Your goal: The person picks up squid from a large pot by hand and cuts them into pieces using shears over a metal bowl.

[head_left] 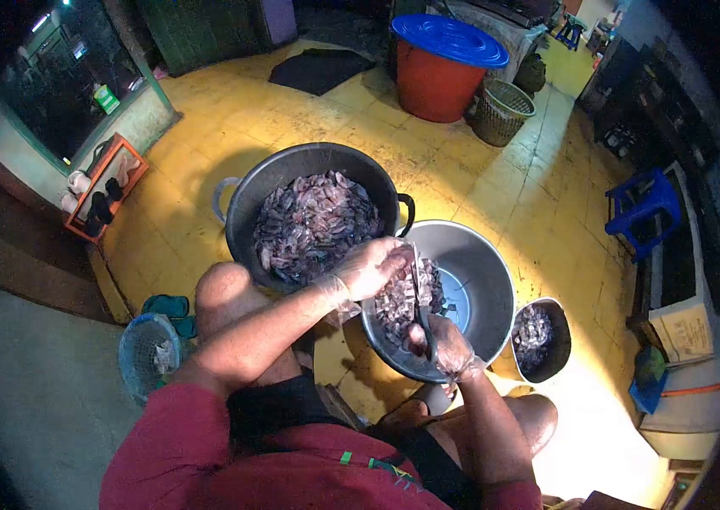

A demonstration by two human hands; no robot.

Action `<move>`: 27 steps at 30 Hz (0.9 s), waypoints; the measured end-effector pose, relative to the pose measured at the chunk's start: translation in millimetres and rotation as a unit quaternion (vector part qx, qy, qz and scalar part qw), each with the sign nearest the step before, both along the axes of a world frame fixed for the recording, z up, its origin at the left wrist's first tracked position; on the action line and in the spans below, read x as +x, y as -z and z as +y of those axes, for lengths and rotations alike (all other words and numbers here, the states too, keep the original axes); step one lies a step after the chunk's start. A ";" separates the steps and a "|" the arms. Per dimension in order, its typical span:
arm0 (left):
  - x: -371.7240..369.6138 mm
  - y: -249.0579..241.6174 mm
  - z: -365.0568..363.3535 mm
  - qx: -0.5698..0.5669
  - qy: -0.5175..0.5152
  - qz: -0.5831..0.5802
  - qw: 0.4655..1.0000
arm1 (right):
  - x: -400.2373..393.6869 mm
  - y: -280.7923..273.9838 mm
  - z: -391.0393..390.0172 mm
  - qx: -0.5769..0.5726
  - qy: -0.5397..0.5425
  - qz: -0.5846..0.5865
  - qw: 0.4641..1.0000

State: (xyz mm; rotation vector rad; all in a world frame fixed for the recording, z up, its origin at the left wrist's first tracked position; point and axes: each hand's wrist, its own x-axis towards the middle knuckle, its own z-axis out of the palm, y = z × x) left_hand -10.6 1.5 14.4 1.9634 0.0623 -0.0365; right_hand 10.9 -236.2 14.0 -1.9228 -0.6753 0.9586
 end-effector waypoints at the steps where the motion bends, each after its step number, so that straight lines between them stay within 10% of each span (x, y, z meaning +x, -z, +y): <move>1: 0.1 9.1 0.1 0.069 0.009 -0.032 0.997 | -0.1 2.0 -0.3 -0.009 0.014 0.002 1.000; 8: 0.7 -1.2 3.0 0.206 -0.002 -0.064 0.976 | 1.8 7.6 0.0 -0.064 0.059 -0.024 0.996; 16: 2.3 0.0 11.1 -0.271 -0.068 -0.047 0.959 | 0.9 -6.6 3.2 -0.061 0.094 -0.068 0.991; 27: 7.2 8.4 1.9 -0.251 -0.025 -0.057 0.966 | 1.2 3.1 -1.1 0.016 0.088 0.026 0.996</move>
